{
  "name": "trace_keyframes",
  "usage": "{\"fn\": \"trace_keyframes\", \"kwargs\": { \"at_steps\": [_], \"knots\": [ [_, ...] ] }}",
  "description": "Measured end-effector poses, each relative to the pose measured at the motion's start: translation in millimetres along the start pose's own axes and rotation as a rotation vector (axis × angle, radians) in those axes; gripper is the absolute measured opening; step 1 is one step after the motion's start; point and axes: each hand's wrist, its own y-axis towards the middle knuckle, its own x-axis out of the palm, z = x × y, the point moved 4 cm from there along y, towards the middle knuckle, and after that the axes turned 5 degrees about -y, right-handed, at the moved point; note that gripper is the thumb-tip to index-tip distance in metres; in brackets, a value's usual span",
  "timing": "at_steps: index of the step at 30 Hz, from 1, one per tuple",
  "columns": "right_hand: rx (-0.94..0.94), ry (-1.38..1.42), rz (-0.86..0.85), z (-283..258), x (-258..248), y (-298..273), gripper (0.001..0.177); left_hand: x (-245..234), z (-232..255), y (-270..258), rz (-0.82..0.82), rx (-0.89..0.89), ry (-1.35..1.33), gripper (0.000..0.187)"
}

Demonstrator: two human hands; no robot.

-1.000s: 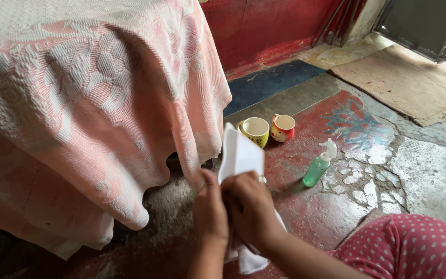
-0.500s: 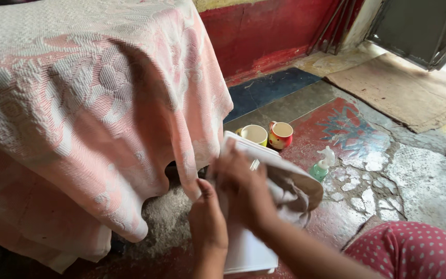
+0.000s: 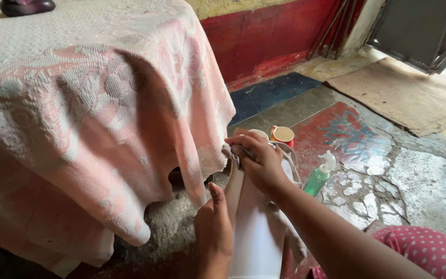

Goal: The person sits on the floor and wipes a white plastic tray with a cloth. They spray the tray with a cleaning solution and continue wiping both sides until the tray appears clean.

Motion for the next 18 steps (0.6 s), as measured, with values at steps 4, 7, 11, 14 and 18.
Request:
{"fn": "trace_keyframes", "kwargs": {
  "at_steps": [4,7,11,14,18],
  "knots": [
    [-0.018,-0.207,-0.097,-26.6,4.8,7.2,0.016,-2.8,-11.3,13.6,0.01,-0.069,-0.034,0.103],
    [-0.156,-0.396,-0.292,-61.9,20.3,-6.3,0.023,-4.9,-11.1,19.5,0.077,0.038,-0.232,0.094],
    [-0.413,-0.252,-0.271,-105.1,30.8,-37.5,0.017,-12.4,-2.0,17.9,-0.027,0.225,-1.038,0.082],
    [-0.362,0.056,-0.24,-107.0,29.9,-41.0,0.033,-20.2,-3.7,14.7,0.08,0.142,-1.03,0.075],
    [-0.351,0.235,-0.198,-92.0,27.9,-45.1,0.03,-20.9,-5.5,10.1,0.099,0.128,-0.879,0.081]
  ]
}}
